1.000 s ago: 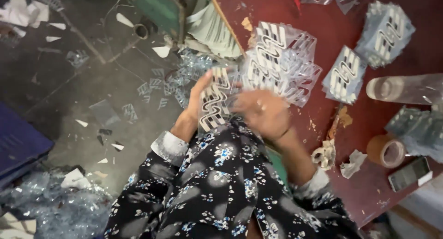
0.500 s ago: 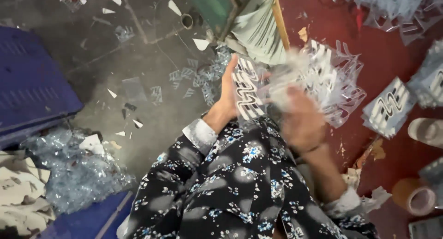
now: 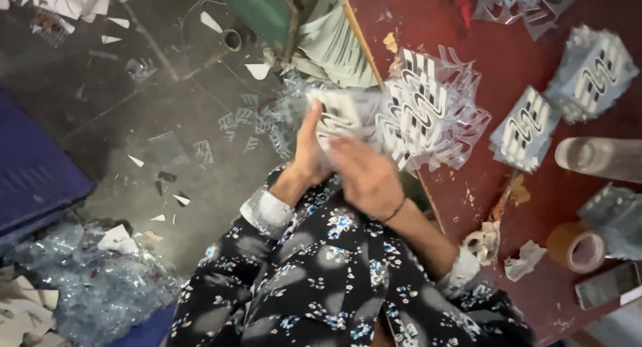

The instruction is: The person uses scissors to trim the edges of plastic-wrapped sticker sheets on a cluttered workbench. They repeatedly pick up a sheet, cut around the design, and place the trimmed item into a growing pile.

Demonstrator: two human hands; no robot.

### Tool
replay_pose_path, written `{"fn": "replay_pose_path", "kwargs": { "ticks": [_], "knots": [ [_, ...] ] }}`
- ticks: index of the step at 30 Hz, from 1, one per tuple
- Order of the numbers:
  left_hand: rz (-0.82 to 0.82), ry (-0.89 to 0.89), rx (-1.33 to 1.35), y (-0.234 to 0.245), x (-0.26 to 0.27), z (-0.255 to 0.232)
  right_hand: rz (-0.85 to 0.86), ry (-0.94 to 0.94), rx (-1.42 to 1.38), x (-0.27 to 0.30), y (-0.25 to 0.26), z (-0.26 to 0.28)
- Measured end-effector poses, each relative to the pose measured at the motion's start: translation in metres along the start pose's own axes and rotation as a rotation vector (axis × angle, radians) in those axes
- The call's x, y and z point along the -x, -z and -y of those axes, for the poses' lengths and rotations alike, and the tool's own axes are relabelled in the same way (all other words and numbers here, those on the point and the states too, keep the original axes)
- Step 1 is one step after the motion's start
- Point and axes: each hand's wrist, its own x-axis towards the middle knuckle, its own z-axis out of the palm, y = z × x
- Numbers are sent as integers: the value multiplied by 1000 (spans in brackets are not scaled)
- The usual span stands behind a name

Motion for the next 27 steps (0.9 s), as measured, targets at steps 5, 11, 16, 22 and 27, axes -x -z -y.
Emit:
{"fn": "replay_pose_path", "kwargs": {
  "ticks": [5,11,16,22,27],
  "knots": [
    [-2,115,103,-20,24,-27,588,-767,11,1,14,-28],
    [217,96,87,-25,31,-40,149,-169,466,79,4,-144],
    [301,163,107,-18,24,-30,-265,-521,238,63,50,-118],
    [323,233,-145,4,3,-2,172,-288,-39,6,17,5],
    [217,129,111,-3,18,-18,344,-852,-301,36,8,-50]
  ]
}}
